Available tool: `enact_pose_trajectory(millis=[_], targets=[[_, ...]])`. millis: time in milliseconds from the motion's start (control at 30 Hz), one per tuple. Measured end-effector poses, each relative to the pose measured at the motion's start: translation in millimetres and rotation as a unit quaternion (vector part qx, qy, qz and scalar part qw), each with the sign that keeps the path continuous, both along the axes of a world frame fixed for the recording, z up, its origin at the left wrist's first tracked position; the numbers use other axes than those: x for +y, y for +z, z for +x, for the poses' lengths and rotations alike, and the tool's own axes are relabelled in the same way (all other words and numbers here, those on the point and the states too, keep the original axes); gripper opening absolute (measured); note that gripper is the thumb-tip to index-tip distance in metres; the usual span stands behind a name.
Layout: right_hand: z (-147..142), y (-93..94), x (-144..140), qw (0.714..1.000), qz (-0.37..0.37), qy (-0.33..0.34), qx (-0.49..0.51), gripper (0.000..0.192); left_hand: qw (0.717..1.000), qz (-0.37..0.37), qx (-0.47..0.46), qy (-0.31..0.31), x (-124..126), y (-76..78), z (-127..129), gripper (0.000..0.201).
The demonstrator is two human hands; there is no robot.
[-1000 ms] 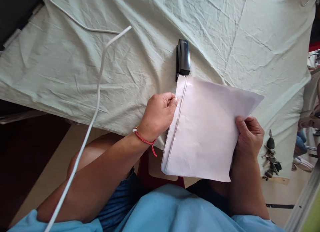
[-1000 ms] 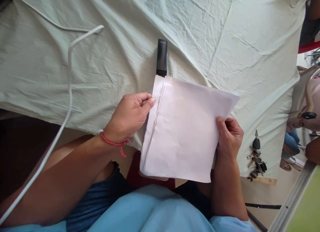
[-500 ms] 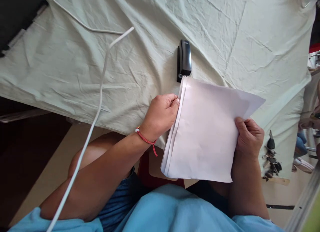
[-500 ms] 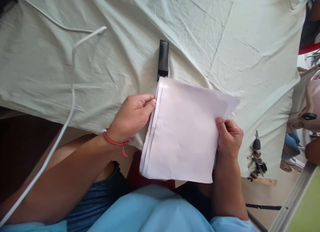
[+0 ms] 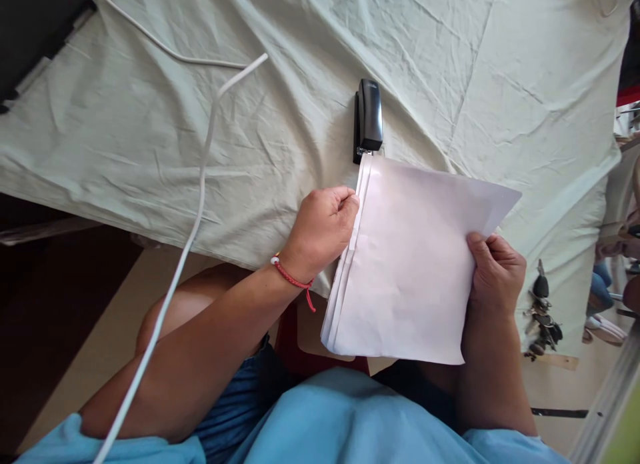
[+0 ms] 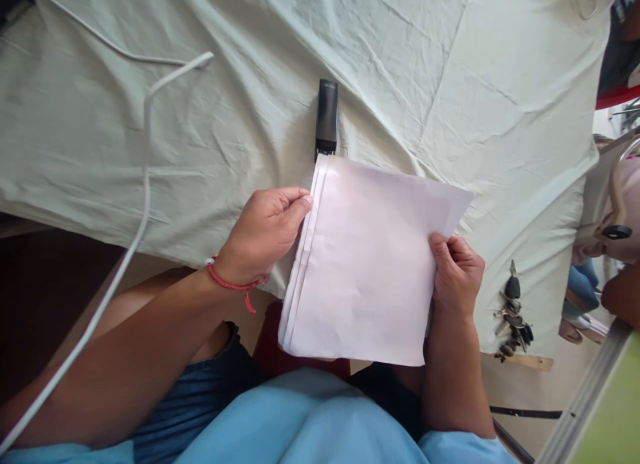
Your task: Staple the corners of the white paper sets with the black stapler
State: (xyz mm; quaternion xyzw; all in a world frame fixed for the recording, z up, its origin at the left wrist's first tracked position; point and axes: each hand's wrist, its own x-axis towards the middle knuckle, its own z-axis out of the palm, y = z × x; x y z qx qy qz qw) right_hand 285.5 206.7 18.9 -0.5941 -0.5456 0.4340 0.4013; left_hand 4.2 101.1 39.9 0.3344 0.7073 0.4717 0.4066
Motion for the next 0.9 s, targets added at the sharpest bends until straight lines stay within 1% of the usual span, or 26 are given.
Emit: enact_pose_trajectory(millis=[333, 567, 767, 900], targets=[[-5.7, 6.2, -3.5, 1.0, -0.006, -0.006, -0.003, 0.03, 1.0, -0.003, 0.023, -0.014, -1.1, 0.4, -0.8, 0.037], [-6.0, 5.6, -3.3, 1.0, -0.015, -0.007, 0.004, 0.03, 0.999, -0.011, 0.032, -0.02, 0.6, 2.1, -1.1, 0.035], [-5.9, 5.5, -3.4, 1.0, -0.014, 0.0, -0.008, 0.029, 0.999, -0.011, 0.034, -0.025, -0.3, -0.1, -1.2, 0.031], [-6.4, 4.8, -3.7, 1.0, -0.014, -0.003, 0.002, 0.033, 0.999, -0.012, 0.043, -0.031, -1.1, -0.3, -1.4, 0.031]])
